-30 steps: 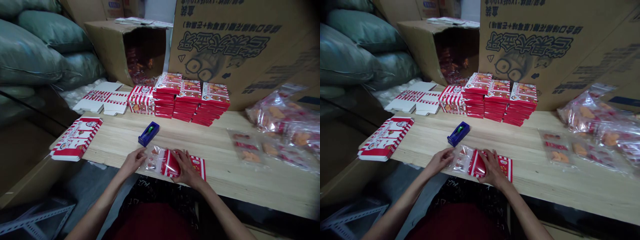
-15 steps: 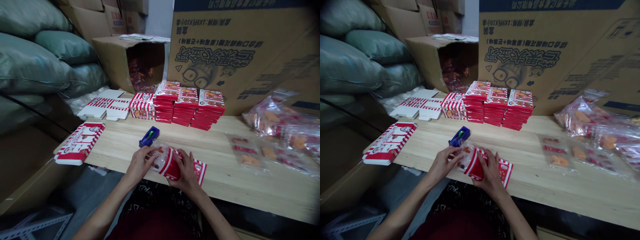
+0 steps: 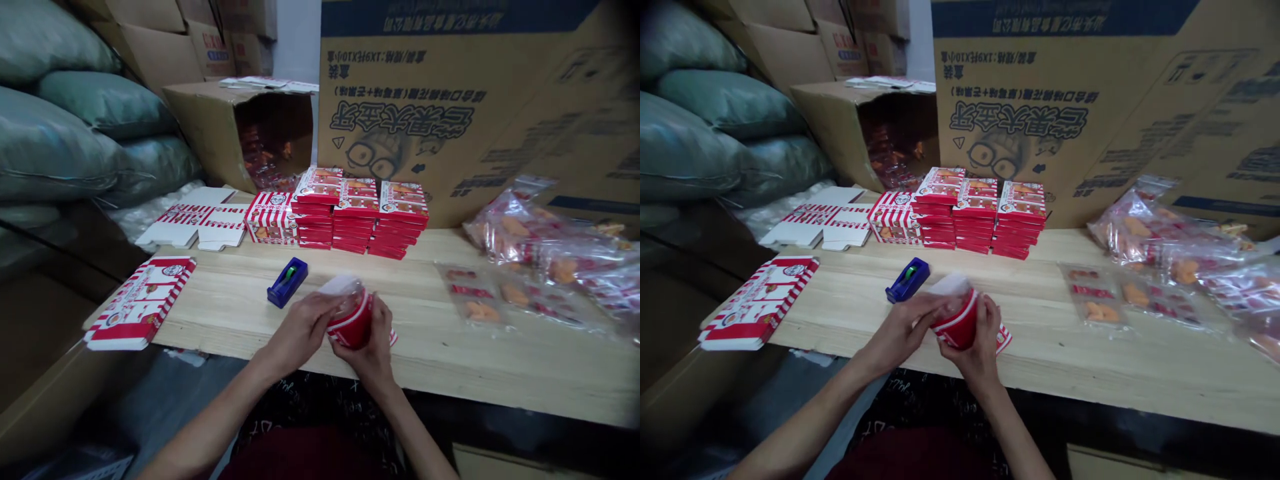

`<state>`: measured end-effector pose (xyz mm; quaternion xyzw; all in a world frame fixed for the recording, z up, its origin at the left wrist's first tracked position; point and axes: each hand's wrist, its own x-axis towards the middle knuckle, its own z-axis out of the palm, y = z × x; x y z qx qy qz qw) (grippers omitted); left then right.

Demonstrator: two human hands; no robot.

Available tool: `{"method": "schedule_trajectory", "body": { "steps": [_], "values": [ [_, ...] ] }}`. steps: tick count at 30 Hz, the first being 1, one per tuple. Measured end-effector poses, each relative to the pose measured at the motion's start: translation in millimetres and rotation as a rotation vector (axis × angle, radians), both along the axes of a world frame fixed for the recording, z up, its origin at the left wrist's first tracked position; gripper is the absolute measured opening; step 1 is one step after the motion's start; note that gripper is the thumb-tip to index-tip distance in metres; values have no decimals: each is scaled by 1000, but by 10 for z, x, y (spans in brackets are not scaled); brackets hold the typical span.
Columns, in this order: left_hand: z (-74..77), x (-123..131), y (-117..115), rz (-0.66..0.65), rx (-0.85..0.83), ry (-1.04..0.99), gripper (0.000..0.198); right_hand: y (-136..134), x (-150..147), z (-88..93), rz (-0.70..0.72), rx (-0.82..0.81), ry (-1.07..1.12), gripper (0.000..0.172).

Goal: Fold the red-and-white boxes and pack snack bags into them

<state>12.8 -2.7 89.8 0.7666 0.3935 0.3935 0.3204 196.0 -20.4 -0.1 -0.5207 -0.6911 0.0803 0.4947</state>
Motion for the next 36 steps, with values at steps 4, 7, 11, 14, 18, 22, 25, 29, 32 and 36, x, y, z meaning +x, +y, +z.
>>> {"method": "schedule_trajectory", "body": {
  "steps": [4,7,11,14,18,22,25,29,32,36],
  "values": [
    [-129,162,-141,251,-64,-239,77,-118,-41,90,-232,-10,158,136],
    [-259,257,-149,22,-395,-406,63,-266,-34,141,-235,-106,280,132],
    [-301,236,-61,-153,-527,-479,43,-304,167,270,-50,-318,706,75],
    [-248,195,-50,-206,-563,-517,48,-227,285,398,59,-380,937,42],
    [-160,242,-136,-162,-573,-544,38,-209,261,501,102,-416,1125,19],
    [-147,373,-168,-12,-555,-528,24,-246,241,527,133,-443,1143,15],
    [-185,437,-138,46,-574,-576,17,-212,256,538,167,-487,1119,11],
    [-242,391,-141,-25,-663,-711,36,-139,217,539,111,-441,1152,10],
    [-289,333,-185,-134,-753,-914,53,-122,173,522,65,-393,1148,8],
    [-333,348,-200,-122,-785,-983,44,-118,147,498,41,-366,1123,9]
  ]
}}
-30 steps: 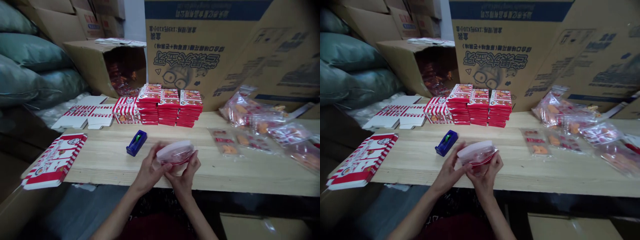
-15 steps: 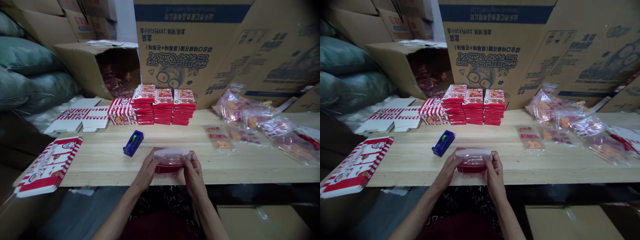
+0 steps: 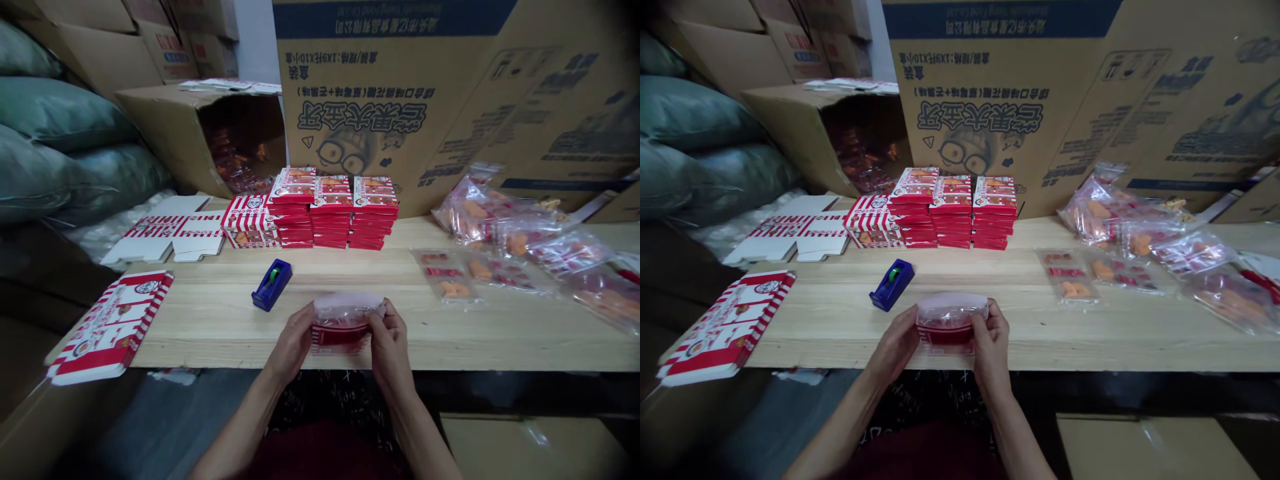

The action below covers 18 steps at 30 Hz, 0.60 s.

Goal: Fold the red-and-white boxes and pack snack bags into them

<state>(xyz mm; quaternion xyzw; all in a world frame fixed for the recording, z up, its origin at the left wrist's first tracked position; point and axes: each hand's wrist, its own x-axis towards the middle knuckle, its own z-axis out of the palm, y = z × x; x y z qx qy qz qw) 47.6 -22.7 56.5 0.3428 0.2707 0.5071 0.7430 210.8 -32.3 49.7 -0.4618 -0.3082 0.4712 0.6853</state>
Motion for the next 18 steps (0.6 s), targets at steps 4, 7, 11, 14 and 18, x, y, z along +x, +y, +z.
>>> {"method": "schedule_trajectory", "body": {
  "steps": [4,7,11,14,18],
  "values": [
    [21,25,45,54,92,199,40,-3,-19,5,27,-3,-1,12],
    [40,10,97,61,173,353,35,-14,0,36,60,-29,1,18],
    [14,33,169,81,106,366,27,-24,124,93,136,-51,147,27],
    [-5,75,190,111,66,318,25,-37,220,119,231,-73,198,24],
    [11,60,202,78,37,251,29,-37,274,137,296,-84,134,23]
  ]
}}
